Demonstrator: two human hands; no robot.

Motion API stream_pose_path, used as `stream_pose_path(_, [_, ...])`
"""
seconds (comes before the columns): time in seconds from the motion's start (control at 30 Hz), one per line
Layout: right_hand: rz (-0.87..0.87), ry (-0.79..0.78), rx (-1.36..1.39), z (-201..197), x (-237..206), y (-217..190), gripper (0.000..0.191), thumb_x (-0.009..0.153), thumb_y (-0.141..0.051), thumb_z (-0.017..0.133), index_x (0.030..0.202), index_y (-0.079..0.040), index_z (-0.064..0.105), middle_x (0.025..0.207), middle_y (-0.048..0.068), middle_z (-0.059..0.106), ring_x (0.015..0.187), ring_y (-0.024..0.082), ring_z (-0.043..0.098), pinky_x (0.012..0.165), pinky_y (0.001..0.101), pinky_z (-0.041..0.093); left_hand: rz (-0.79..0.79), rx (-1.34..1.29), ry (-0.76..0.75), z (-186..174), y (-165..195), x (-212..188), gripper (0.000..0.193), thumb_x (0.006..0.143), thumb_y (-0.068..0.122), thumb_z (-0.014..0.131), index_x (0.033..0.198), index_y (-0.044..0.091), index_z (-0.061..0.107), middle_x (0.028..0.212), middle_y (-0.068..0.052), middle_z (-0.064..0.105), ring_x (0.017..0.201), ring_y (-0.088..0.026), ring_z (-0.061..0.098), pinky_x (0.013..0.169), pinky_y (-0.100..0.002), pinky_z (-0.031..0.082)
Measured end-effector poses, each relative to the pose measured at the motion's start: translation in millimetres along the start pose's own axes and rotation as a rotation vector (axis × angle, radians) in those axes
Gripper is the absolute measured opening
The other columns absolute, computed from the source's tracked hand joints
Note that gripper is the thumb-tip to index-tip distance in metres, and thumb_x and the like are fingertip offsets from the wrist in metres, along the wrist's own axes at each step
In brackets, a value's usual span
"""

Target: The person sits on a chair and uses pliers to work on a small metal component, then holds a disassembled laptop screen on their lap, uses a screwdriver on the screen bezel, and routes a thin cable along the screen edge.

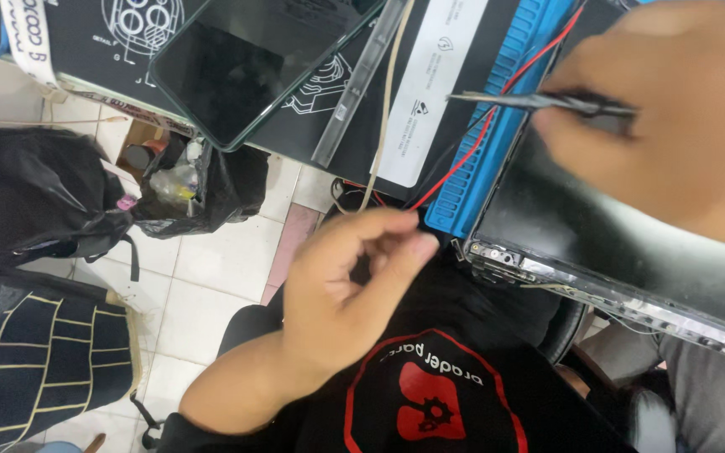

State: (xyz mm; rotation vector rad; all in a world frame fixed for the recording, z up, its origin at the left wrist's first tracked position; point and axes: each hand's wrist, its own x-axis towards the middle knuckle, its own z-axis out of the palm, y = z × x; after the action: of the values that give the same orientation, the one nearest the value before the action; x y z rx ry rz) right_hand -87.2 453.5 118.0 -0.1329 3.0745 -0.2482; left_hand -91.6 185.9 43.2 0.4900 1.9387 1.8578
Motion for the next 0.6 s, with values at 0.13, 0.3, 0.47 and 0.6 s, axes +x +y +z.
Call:
stream_pose_path(0.13, [0.131, -0.189, 0.173, -5, -10, 26, 0.027, 0.087, -0.020, 0.078, 0.107, -0.003, 0.079, 0.077, 0.012, 0.072, 0.065, 0.020, 0.069, 0.060, 0.0325, 0.053, 0.002, -0.153, 0.064, 2, 3, 17, 0.039, 0.094, 0.003, 0.073, 0.130, -0.004, 0.061, 0.113, -0.009, 0.071, 0.095, -0.009, 0.069, 0.083, -0.023, 0.057])
stream_pose_path(0.3, [0.113, -0.217, 0.277, -3, -30, 36, 0.029, 0.081, -0.023, 0.081, 0.105, -0.007, 0.081, 0.080, 0.008, 0.070, 0.068, 0.017, 0.068, 0.061, 0.0310, 0.053, -0.061, -0.485, -0.089, 14, 0, 33, 0.046, 0.103, 0.004, 0.071, 0.146, 0.000, 0.056, 0.122, -0.009, 0.072, 0.104, -0.009, 0.068, 0.079, -0.022, 0.056])
stream_pose_path(0.47, [0.171, -0.243, 0.293, -7, -37, 33, 0.031, 0.075, -0.026, 0.084, 0.101, -0.009, 0.083, 0.074, 0.007, 0.069, 0.064, 0.017, 0.067, 0.059, 0.0324, 0.051, -0.090, -0.432, -0.169, 16, -5, 37, 0.035, 0.105, 0.008, 0.070, 0.138, -0.004, 0.064, 0.112, -0.009, 0.074, 0.092, -0.008, 0.067, 0.072, -0.021, 0.053])
stream_pose_path(0.6, [0.157, -0.210, 0.346, -10, -37, 28, 0.030, 0.077, -0.025, 0.084, 0.101, -0.009, 0.083, 0.072, 0.007, 0.068, 0.062, 0.016, 0.066, 0.056, 0.0321, 0.050, -0.077, -0.457, -0.144, 17, -6, 35, 0.027, 0.107, 0.010, 0.070, 0.130, -0.005, 0.069, 0.099, -0.008, 0.074, 0.083, -0.007, 0.065, 0.070, -0.021, 0.052])
